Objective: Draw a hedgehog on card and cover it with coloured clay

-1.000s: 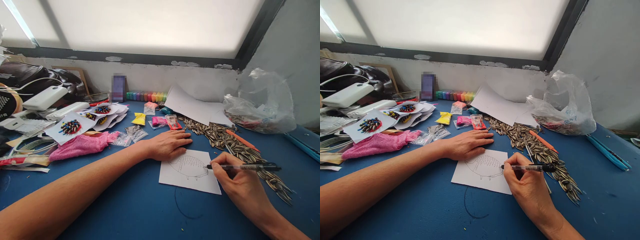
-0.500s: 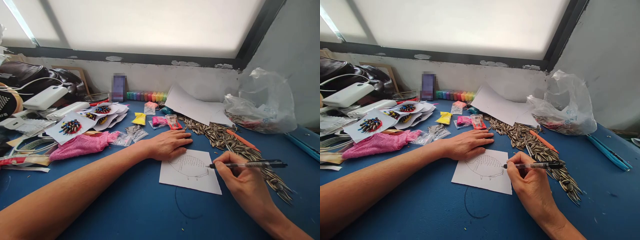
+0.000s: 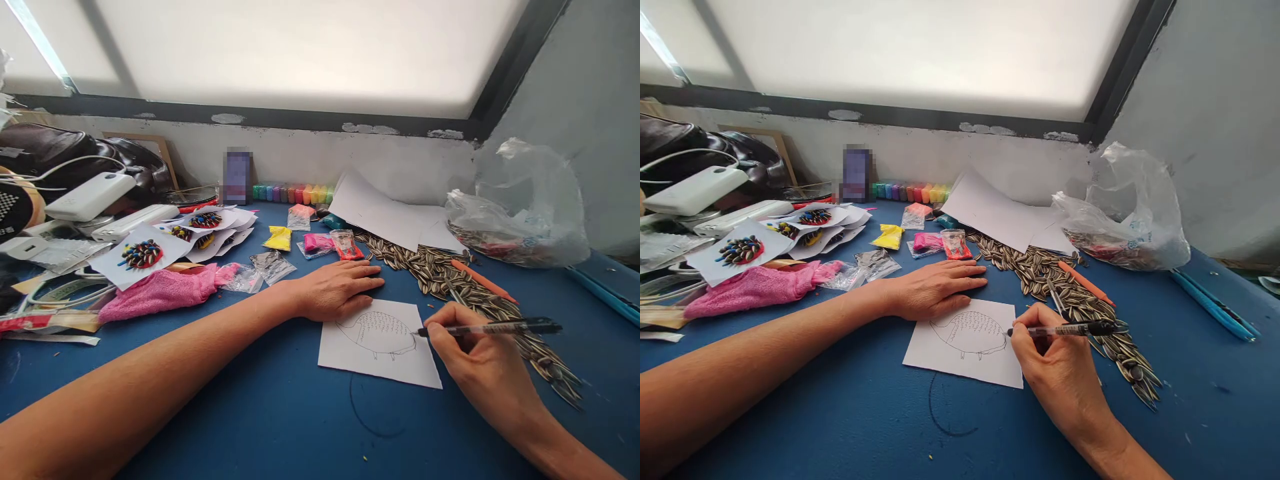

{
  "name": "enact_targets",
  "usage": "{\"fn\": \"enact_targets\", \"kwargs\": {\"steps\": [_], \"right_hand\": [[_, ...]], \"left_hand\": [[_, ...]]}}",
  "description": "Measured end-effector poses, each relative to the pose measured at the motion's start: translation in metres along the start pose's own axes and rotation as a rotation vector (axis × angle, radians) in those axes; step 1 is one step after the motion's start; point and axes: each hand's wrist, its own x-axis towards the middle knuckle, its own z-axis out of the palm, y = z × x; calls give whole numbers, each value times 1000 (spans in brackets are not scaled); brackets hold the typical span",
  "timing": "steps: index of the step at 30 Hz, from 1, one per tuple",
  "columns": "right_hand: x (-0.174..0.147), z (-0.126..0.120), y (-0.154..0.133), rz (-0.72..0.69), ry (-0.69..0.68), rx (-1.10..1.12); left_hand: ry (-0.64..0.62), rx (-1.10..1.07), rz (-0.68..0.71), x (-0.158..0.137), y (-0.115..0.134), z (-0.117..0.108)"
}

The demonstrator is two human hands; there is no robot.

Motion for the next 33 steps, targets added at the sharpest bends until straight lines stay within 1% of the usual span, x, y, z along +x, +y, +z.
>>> {"fn": "enact_targets", "kwargs": {"steps": [8,14,18,21,24,27,30,33], "right_hand": [[-1,1,3,8,-15,38],[-3,-4,6,-55,-53,154],[0,-8,3,-75,0,191],[-1,-8,0,-96,-4,197],[-4,-4,-3,-147,-25,196],[-6,1,-6,-174,-72,212],[-7,6,-7,-137,-142,237],[-6,10,-5,-86,-183,252]], "left_hand": [[6,-11,-4,0,1,0],[12,-28,-11,0,1,0],[31,-30,-26,-1,0,0],[45,-11,-32,-1,-1,-1],[60,30,-32,0,-2,-1],[107,69,-19,2,-3,0],[145,67,-26,4,-2,0],[137,-11,-86,6,-2,-3]]}}
